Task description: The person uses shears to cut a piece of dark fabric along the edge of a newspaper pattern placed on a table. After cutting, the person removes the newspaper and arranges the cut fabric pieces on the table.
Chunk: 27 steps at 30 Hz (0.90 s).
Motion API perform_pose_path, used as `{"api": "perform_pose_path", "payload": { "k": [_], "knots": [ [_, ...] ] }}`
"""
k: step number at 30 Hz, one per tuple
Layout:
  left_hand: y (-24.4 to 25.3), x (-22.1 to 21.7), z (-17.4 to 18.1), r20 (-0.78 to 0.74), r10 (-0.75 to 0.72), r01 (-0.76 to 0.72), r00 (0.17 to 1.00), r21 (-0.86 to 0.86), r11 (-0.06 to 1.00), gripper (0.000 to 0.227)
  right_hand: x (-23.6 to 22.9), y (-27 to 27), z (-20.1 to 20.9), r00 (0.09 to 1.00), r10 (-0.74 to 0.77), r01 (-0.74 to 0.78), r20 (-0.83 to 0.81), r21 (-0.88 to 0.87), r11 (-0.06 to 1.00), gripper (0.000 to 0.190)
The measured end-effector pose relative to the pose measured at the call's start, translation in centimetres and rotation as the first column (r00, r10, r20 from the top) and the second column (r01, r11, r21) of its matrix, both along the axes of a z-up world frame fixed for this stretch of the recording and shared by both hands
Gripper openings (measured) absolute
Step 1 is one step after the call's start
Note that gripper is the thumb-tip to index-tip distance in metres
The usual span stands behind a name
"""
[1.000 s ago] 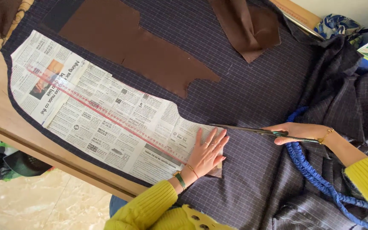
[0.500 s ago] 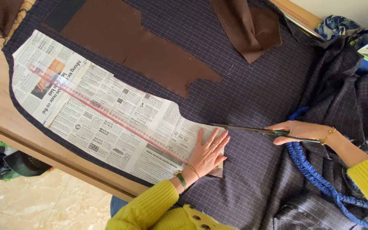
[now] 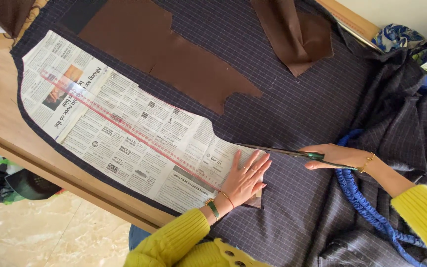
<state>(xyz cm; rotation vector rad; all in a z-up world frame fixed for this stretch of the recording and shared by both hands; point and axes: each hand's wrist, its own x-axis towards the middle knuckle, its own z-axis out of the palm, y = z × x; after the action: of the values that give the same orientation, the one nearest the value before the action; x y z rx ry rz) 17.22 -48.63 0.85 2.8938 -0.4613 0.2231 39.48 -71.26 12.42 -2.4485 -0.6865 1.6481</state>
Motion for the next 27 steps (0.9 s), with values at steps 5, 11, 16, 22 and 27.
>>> {"api": "perform_pose_path", "payload": {
  "k": [5,11,16,22,27],
  "knots": [
    [0.2,0.0,-0.2,-0.057,-0.066,0.055,0.996,-0.181,0.982,0.068,0.6,-2.5,-3.2,0.995,-0.082,0.084,-0.060,0.033,0.996,0.075],
    [6.5,1.5,-2.7,0.130,0.185,-0.138,0.974,-0.306,0.942,0.037,-1.3,0.9,0.9,0.999,-0.003,0.004,-0.040,0.011,1.000,0.061],
    [14.1,3.2,-2.9,0.182,0.334,-0.285,0.925,-0.248,0.926,0.030,-2.4,3.2,0.8,0.998,0.054,-0.054,-0.018,-0.020,0.998,0.056],
    [16.0,3.2,-3.1,0.197,0.288,-0.243,0.937,-0.224,0.944,0.055,-2.1,1.6,-2.9,1.000,-0.027,0.028,0.011,-0.033,0.999,0.063],
    [15.8,3.2,-2.9,0.186,0.297,-0.248,0.937,-0.249,0.936,0.063,-1.7,0.4,-3.9,0.998,-0.060,0.061,0.014,-0.039,0.997,0.064]
  ]
}}
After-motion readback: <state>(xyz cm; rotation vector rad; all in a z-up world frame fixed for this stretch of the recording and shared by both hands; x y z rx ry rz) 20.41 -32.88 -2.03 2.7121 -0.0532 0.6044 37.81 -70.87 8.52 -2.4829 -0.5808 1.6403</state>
